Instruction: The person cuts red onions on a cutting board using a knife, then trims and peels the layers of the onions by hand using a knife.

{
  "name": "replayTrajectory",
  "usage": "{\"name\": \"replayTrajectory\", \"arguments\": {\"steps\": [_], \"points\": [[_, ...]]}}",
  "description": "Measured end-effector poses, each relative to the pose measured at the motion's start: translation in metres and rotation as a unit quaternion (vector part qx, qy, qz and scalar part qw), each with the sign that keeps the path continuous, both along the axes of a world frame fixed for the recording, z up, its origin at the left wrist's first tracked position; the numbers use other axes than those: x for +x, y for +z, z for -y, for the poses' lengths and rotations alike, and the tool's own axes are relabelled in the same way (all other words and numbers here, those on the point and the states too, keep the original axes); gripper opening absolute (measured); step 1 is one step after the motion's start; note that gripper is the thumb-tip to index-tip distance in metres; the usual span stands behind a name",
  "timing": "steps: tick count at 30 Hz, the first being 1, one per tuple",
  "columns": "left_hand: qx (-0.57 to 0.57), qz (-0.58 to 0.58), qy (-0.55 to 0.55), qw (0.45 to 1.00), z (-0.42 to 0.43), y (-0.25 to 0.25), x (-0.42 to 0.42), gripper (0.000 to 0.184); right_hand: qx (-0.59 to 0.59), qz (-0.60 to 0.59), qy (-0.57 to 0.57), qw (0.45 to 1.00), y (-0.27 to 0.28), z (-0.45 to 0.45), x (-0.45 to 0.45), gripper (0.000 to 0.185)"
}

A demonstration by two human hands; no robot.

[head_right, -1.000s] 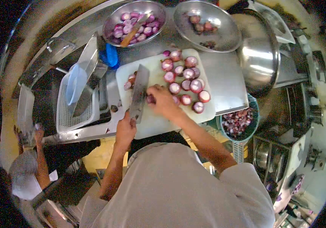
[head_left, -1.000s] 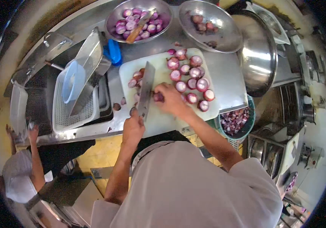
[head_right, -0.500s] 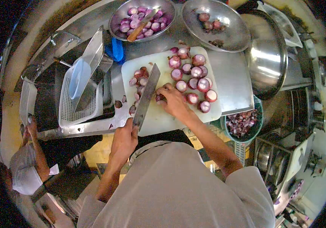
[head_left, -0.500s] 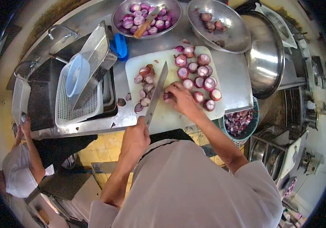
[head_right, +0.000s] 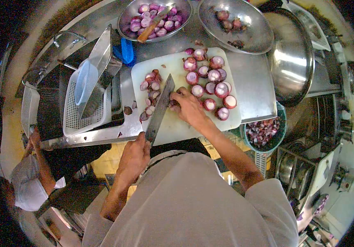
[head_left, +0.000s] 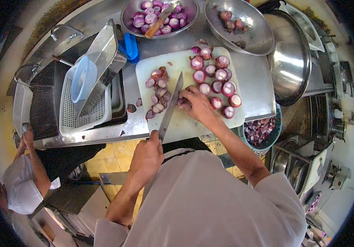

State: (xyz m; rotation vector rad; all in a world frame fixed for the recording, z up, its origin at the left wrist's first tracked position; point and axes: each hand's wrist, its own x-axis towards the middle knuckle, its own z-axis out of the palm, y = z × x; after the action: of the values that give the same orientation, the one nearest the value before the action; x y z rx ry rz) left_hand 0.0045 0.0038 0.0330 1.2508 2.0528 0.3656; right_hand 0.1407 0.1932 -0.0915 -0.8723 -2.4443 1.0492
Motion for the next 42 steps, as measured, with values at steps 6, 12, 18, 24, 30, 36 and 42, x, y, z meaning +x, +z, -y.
{"name": "replayTrajectory", "arguments": {"steps": [6, 12, 18, 24, 30, 36, 42], "points": [[0.007, -0.028, -0.005, 1.0, -0.028, -0.051, 0.011, 0.022, -0.018, 0.004, 0.007, 1.0, -0.005, 0.0, 0.001, 0.039], [0.029, -0.037, 0.015, 0.999, -0.056, -0.104, 0.011, 0.017, -0.015, -0.005, 0.037, 0.999, 0.007, 0.003, 0.0, 0.041], [0.061, -0.034, 0.033, 0.997, -0.054, -0.101, 0.003, 0.016, -0.06, -0.039, -0.024, 0.997, 0.009, -0.009, 0.013, 0.04], [0.086, -0.066, 0.031, 0.994, -0.046, -0.109, 0.002, 0.019, 0.139, -0.029, -0.136, 0.981, 0.024, -0.056, 0.038, 0.037], [0.033, 0.029, 0.051, 0.998, -0.042, -0.076, 0.002, 0.024, 0.18, -0.107, -0.215, 0.954, 0.061, -0.134, 0.069, 0.035], [0.066, 0.1, 0.076, 0.99, -0.027, -0.13, -0.018, 0.016, 0.242, -0.017, -0.276, 0.93, 0.013, -0.324, 0.062, 0.025], [0.037, 0.035, 0.125, 0.991, -0.037, -0.093, -0.02, 0.029, 0.265, 0.289, -0.192, 0.9, -0.031, -0.393, 0.007, 0.03]]}}
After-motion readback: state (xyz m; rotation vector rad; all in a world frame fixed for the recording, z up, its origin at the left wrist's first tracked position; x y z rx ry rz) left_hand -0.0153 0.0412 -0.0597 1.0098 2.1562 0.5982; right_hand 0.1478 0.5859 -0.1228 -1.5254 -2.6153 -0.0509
